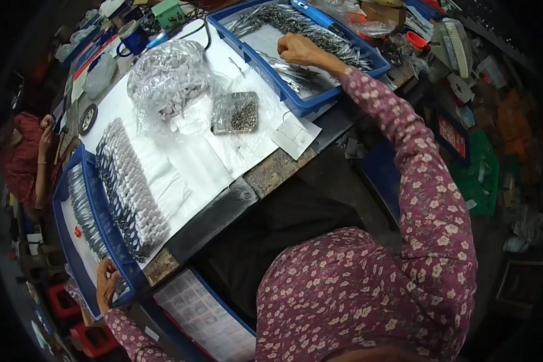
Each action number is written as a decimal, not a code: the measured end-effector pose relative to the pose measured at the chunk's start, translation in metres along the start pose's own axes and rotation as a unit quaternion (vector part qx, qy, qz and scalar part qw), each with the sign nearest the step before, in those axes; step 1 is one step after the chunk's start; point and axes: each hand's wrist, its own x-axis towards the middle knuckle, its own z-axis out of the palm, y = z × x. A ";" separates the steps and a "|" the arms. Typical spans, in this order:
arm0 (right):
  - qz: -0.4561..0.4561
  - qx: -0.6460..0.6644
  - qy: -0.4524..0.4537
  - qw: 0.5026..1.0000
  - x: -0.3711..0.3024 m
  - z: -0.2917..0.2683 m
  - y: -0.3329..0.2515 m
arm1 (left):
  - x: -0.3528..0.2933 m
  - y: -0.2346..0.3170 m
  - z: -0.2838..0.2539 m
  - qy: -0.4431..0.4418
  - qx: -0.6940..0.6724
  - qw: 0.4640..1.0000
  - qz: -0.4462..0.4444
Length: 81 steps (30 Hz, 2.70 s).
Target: The recorder is assembling small metal pins with plastic caps and organizing them into trays.
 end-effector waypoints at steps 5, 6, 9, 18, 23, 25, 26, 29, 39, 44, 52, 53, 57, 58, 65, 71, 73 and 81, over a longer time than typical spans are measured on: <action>0.019 -0.045 -0.036 0.998 0.008 0.017 0.013 | -0.005 0.009 0.002 -0.001 0.006 1.000 -0.026; 0.003 -0.036 -0.035 0.999 0.007 0.020 0.013 | -0.005 0.014 0.003 -0.001 0.008 1.000 -0.028; 0.027 -0.017 -0.007 0.999 0.007 0.029 0.016 | -0.007 0.030 0.012 0.044 0.001 0.999 0.013; 0.024 -0.010 -0.004 1.000 0.011 0.028 0.023 | -0.002 -0.008 0.021 0.118 -0.013 0.992 0.040; 0.033 0.005 0.035 0.999 0.015 0.029 0.031 | -0.002 0.006 0.018 0.104 0.087 0.989 0.066; 0.061 0.003 0.038 0.997 0.019 0.023 0.033 | -0.007 0.009 0.016 0.131 0.049 0.988 0.071; 0.073 0.022 0.015 0.997 0.022 0.017 0.033 | -0.011 0.014 0.016 0.157 0.012 0.985 0.075; -0.002 0.203 0.067 0.977 0.005 0.008 0.026 | -0.029 0.030 0.011 0.190 0.120 0.971 0.081; 0.011 0.603 0.035 0.797 -0.040 -0.031 -0.081 | -0.069 0.105 0.016 0.430 0.129 0.887 0.110; -0.074 0.505 -0.076 0.857 -0.080 -0.035 -0.180 | -0.043 0.202 0.082 0.318 0.015 0.917 0.242; -0.180 0.445 -0.171 0.861 -0.117 0.009 -0.245 | -0.015 0.264 0.141 0.198 -0.034 0.918 0.343; -0.173 0.435 -0.160 0.869 -0.122 0.017 -0.247 | -0.014 0.265 0.145 0.198 -0.037 0.919 0.339; -0.195 0.390 -0.123 0.892 -0.130 0.039 -0.243 | -0.009 0.266 0.159 0.203 -0.059 0.916 0.340; -0.194 0.390 -0.127 0.891 -0.131 0.039 -0.242 | -0.007 0.266 0.162 0.209 -0.089 0.913 0.339; -0.093 0.418 -0.180 0.886 -0.145 0.039 -0.245 | -0.008 0.272 0.186 0.221 -0.362 0.871 0.247; 0.000 0.464 -0.200 0.863 -0.165 0.041 -0.247 | -0.007 0.263 0.206 0.165 -0.580 0.780 0.166; 0.030 0.490 -0.191 0.850 -0.169 0.042 -0.245 | -0.006 0.261 0.210 0.147 -0.596 0.775 0.151; 0.009 0.544 -0.125 0.830 -0.174 0.040 -0.249 | -0.012 0.263 0.220 0.088 -0.616 0.775 0.112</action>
